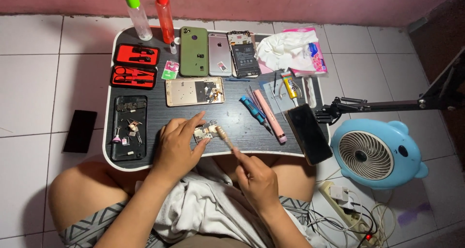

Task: Disassembling and cleaning the internal components of a smartphone using a precision screwdriver and a small brush.

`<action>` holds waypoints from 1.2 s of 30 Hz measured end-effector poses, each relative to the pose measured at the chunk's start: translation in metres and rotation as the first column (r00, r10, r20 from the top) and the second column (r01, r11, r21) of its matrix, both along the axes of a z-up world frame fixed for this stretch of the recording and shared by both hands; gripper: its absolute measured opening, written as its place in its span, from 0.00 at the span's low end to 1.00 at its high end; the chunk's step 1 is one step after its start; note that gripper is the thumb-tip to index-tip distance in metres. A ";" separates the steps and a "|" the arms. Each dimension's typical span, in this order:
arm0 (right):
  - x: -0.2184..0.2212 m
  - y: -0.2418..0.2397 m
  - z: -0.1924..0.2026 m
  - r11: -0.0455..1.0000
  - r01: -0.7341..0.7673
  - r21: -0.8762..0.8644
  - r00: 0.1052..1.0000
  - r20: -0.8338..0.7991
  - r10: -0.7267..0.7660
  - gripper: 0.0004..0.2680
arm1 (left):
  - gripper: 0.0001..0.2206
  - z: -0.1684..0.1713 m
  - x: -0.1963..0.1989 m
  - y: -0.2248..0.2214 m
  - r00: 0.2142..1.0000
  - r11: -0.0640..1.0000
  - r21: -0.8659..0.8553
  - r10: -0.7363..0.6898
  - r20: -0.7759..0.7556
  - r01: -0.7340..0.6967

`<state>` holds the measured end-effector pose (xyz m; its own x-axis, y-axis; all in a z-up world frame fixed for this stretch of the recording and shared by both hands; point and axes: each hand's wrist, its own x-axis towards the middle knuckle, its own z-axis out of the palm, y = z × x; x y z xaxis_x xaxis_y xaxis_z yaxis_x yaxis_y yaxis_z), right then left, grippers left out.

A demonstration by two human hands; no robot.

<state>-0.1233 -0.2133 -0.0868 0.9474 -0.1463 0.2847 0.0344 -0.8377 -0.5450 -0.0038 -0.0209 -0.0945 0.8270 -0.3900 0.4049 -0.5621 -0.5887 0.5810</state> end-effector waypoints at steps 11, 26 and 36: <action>0.002 0.003 -0.001 1.000 -0.004 -0.029 1.000 0.019 0.004 0.16 | 0.34 -0.007 -0.003 -0.005 0.997 0.999 0.016 0.050 0.057 -0.051; 0.014 0.002 0.003 0.995 -0.058 -0.086 0.996 0.068 0.064 0.16 | 0.35 -0.007 -0.001 -0.001 0.998 0.999 0.026 0.027 0.053 -0.029; 0.024 0.006 0.016 0.993 0.038 -0.115 0.996 0.081 -0.029 0.15 | 0.35 -0.004 -0.001 -0.002 0.999 0.999 0.027 0.025 0.046 -0.026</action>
